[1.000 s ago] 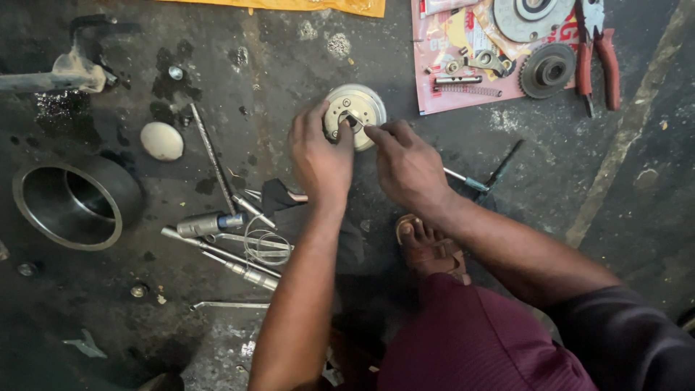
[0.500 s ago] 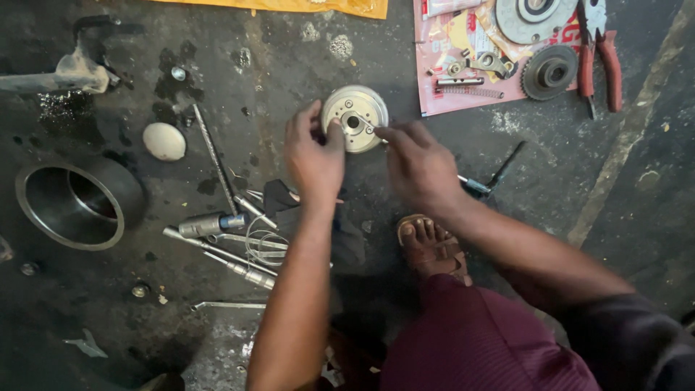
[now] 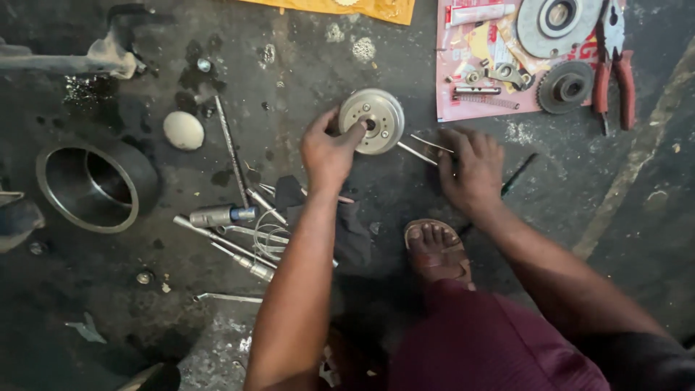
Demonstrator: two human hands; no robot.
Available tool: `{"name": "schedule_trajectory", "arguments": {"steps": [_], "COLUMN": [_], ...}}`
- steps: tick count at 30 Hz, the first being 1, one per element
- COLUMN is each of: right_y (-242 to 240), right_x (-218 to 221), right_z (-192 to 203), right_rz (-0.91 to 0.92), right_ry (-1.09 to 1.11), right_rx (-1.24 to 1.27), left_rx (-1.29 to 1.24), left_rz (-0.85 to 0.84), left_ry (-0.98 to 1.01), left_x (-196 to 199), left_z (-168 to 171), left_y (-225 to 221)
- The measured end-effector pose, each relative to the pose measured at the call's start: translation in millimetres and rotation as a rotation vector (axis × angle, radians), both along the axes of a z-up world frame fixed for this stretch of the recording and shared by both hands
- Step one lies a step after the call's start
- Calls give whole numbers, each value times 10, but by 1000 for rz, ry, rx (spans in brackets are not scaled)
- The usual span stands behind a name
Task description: Repairing and assembling motorcycle engine components, specifically focusing on the magneto flywheel.
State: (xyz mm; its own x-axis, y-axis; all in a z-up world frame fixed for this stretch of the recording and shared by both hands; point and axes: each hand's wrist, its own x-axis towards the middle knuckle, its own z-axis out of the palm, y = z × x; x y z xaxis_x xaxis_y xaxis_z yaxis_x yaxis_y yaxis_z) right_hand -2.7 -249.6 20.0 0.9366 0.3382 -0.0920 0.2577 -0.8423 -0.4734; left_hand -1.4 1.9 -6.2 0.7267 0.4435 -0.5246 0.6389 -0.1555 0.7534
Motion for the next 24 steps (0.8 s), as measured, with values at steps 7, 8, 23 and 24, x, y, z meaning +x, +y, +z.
{"name": "schedule_trajectory", "arguments": {"steps": [7,8,23,24], "right_y": [125,134,585,607], "right_x": [-15,-13,445,541], "right_z": [47,67,-89,-248], "right_rz": [-76,-111,186,299], "right_ry": [67,154,75,42], "right_rx": [312,392,396,321], "left_rx": [-270,-414,-898,-904], "left_rz": [89,174,328,319], "left_ry": [-46,-65,-248,-259], "left_x": [-384,-499,-1171,-1145], "left_z": [190,198,886,895], "left_y": [224,274,802,808]}}
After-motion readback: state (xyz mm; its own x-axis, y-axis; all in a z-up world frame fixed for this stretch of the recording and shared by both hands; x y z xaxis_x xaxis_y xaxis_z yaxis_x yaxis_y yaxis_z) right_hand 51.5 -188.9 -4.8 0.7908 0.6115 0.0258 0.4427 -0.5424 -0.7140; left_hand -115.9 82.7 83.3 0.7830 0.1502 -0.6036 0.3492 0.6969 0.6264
